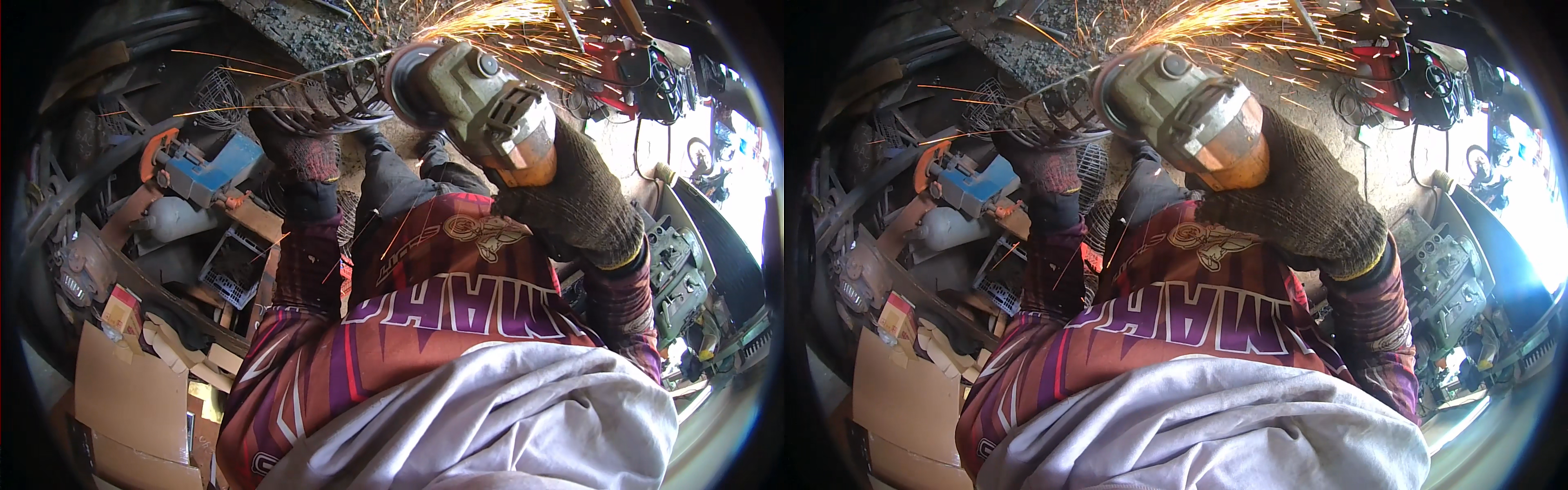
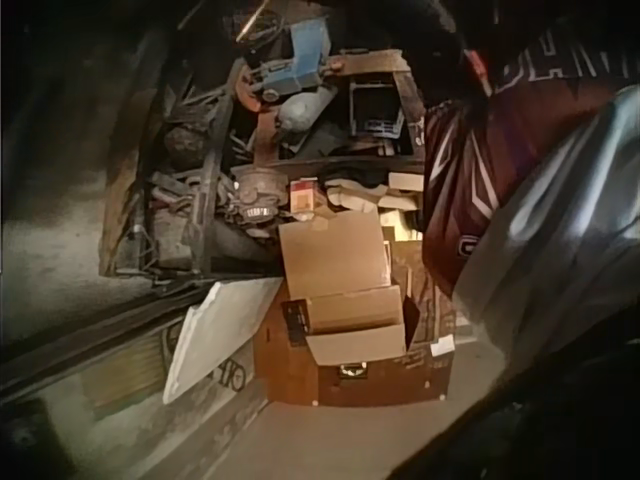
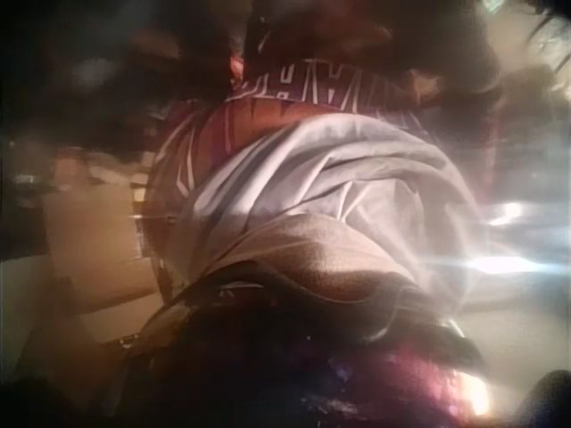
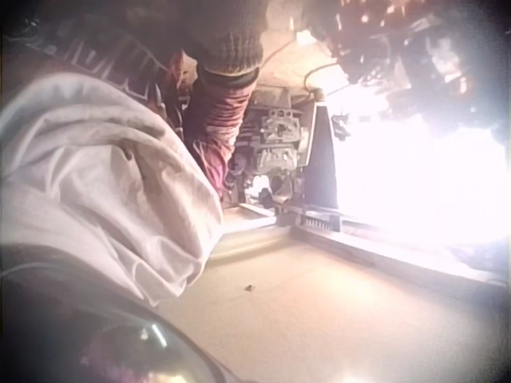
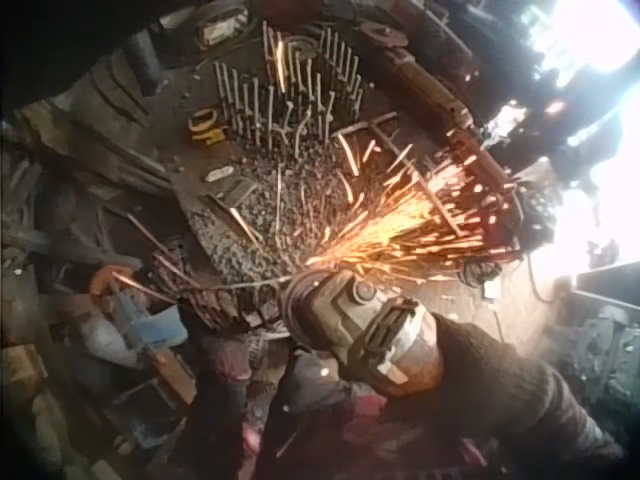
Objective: The person uses a handheld angle grinder to smooth the edges and surfaces of a curved metal cage-like component, periodically turning the part to reach different areas and using a small hand tool to scrape the surface.
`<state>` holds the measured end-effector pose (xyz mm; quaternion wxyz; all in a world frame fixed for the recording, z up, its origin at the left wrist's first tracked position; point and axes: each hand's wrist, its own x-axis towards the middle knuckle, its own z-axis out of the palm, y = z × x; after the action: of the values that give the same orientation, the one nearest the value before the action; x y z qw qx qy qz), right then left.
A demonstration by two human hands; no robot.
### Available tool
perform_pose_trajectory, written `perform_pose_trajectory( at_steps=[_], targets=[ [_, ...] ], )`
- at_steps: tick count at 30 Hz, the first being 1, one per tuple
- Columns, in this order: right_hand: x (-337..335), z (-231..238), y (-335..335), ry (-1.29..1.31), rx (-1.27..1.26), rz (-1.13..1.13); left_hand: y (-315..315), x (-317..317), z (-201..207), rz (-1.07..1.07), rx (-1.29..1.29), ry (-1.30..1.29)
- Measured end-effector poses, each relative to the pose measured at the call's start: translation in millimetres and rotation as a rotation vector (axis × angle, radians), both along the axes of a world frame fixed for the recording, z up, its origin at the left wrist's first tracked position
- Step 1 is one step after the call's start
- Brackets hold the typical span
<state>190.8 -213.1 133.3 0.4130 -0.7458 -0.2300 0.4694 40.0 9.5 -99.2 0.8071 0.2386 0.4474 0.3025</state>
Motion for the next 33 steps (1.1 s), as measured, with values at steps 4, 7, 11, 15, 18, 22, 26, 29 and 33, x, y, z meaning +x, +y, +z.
perform_pose_trajectory(
  at_steps=[4,7,11,15,18,22,26,29,33],
  targets=[
    [1.7,-0.4,2.3,-0.006,0.013,0.007,-7.2,13.7,31.5,0.092,-0.152,0.008],
    [3.5,-0.7,3.3,-0.002,0.032,0.038,2.7,-9.5,5.8,0.023,-0.437,-0.626],
    [1.0,-3.2,0.5,0.025,0.06,0.018,6.5,-7.2,-9.4,0.036,-0.438,-0.616],
    [0.9,-2.9,2.2,-0.047,0.044,0.045,4.4,0.5,2.5,-0.005,-0.159,-0.176],
    [1.1,1.2,0.9,-0.031,0.031,0.035,4.2,0.9,8.2,-0.037,-0.14,-0.196],
    [3.0,5.2,1.5,-0.015,0.022,0.036,3.7,-0.6,18.8,0.012,-0.172,-0.238],
    [2.8,5.0,3.4,-0.045,0.015,0.021,6.2,5.4,13.5,0.039,-0.196,-0.207],
    [3.3,4.3,5.2,-0.053,0.012,0.014,6.3,7.4,12.3,0.098,-0.229,-0.179],
    [4.4,8.9,3.3,-0.042,0.009,0.009,17.0,-23.8,-53.7,0.102,-0.859,-1.409]
  ],
)
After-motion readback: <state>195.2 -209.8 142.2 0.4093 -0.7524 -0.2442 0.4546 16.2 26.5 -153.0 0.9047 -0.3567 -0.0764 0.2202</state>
